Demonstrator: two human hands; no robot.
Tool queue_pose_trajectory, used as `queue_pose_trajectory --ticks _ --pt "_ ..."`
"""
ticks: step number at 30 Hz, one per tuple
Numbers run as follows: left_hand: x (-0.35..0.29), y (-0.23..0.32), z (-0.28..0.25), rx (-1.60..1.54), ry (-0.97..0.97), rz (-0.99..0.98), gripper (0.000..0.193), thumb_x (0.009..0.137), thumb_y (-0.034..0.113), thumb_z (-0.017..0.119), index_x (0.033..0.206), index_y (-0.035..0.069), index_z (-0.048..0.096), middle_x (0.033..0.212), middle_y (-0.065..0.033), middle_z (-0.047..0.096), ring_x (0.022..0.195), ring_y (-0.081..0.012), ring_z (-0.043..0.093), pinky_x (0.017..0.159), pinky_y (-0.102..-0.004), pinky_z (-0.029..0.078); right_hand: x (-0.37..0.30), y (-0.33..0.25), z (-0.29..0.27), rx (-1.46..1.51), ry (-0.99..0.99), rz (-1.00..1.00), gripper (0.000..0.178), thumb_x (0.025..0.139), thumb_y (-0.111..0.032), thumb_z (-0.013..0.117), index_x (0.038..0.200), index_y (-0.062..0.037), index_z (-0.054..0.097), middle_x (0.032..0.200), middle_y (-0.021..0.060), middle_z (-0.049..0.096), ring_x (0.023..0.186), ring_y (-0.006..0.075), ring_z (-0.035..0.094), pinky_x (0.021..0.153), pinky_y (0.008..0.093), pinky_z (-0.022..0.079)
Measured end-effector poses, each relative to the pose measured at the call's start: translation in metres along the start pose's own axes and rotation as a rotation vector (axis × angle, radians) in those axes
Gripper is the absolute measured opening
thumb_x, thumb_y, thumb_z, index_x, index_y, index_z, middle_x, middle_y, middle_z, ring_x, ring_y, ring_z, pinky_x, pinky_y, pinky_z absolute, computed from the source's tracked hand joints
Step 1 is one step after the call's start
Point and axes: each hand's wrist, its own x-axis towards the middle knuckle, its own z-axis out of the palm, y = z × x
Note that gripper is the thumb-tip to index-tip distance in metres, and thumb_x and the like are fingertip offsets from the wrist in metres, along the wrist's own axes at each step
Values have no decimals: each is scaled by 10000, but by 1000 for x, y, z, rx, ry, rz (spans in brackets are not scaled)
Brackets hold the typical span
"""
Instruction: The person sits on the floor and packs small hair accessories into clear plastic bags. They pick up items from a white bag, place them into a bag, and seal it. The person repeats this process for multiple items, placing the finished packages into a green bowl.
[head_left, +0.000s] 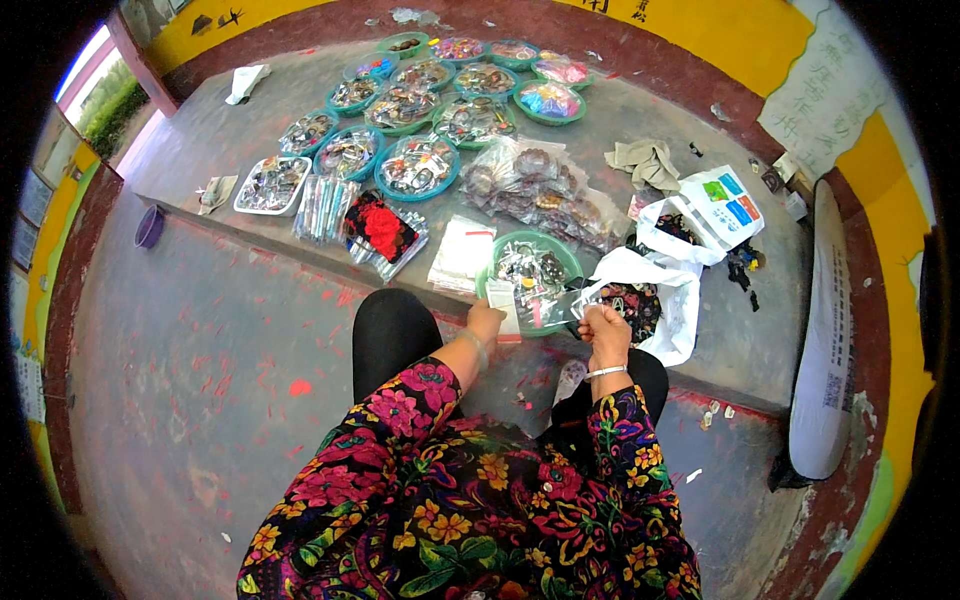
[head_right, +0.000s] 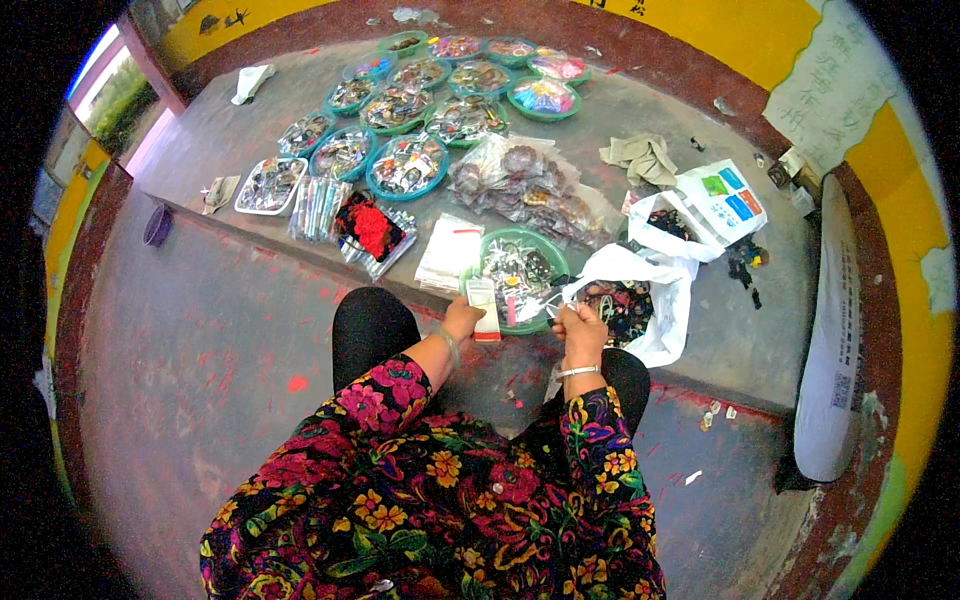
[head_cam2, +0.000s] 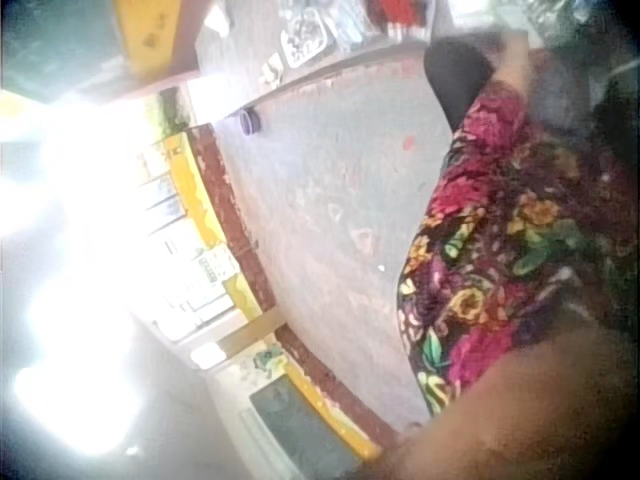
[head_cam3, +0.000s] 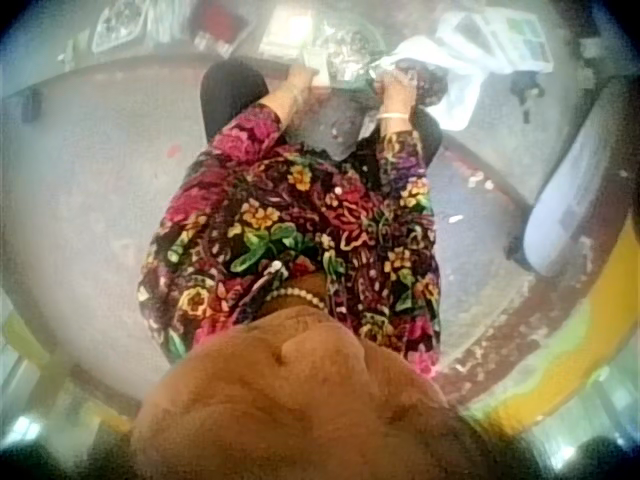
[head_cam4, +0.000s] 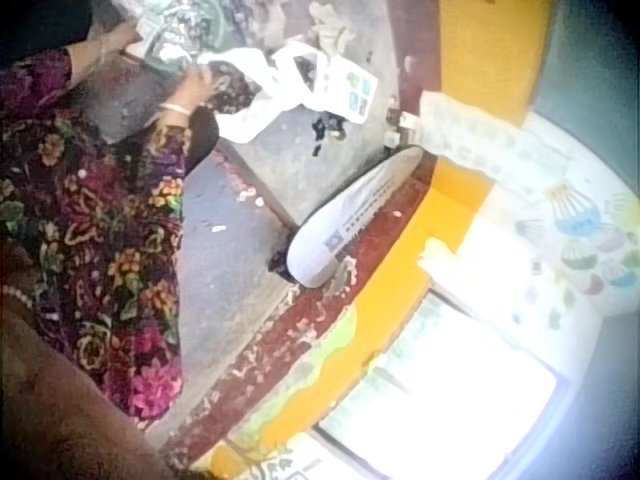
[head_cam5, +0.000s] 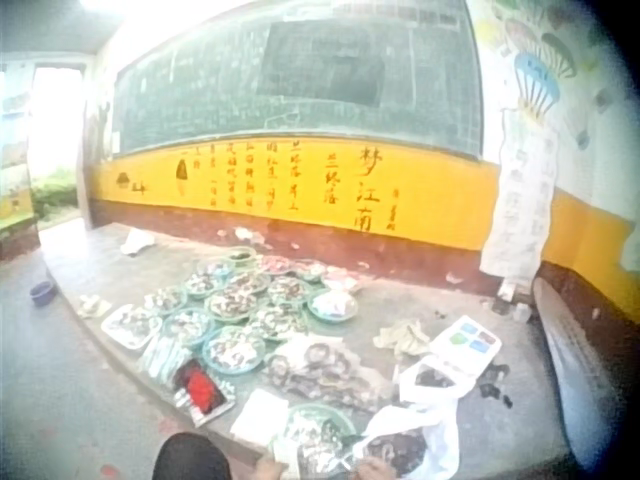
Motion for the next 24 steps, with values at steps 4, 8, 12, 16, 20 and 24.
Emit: queue_pose_trajectory --ticks 4,8,12,16,20,24 --pt "17 8 12 61 56 106 354 706 -59 504 1057 -21 521 990 -150 579 890 -239 557 754 -317 434 -4 -2 2 -19 -28 -6 40 777 -66 565 769 -28 576 639 50 596 480 92 540 432 188 387" --pt "22 8 11 344 236 376 432 707 -24 523 1136 -25 475 1096 -187 539 1000 -266 530 843 -321 412 -4 -2 3 17 -92 54 29 784 -50 545 806 -33 538 722 103 629 573 137 604 469 197 421" --pt "-15 36 28 749 286 606 371 783 65 540 1143 -14 493 1055 -139 566 980 -223 538 832 -308 419 -5 -8 2 128 -172 103 50 805 -52 535 844 -36 508 815 128 635 683 173 631 535 218 463" --pt "-54 55 54 115 -209 295 291 868 191 518 1100 16 544 1048 -67 581 905 -109 544 745 -251 433 -9 -10 8 203 -282 107 71 806 -61 548 828 -50 481 852 143 630 738 206 633 575 233 467" --pt "-103 92 79 -73 -290 245 224 857 182 536 1017 34 587 948 -47 612 855 -106 554 766 -251 431 -15 -9 17 198 -394 136 71 795 -45 552 812 -43 483 839 142 629 731 208 632 568 223 451" --pt "-115 110 72 -87 -192 173 176 834 150 562 953 24 595 915 -50 615 835 -118 560 746 -254 442 -26 -12 28 78 -543 174 67 791 -54 561 820 -27 507 842 140 630 728 204 626 580 225 444"
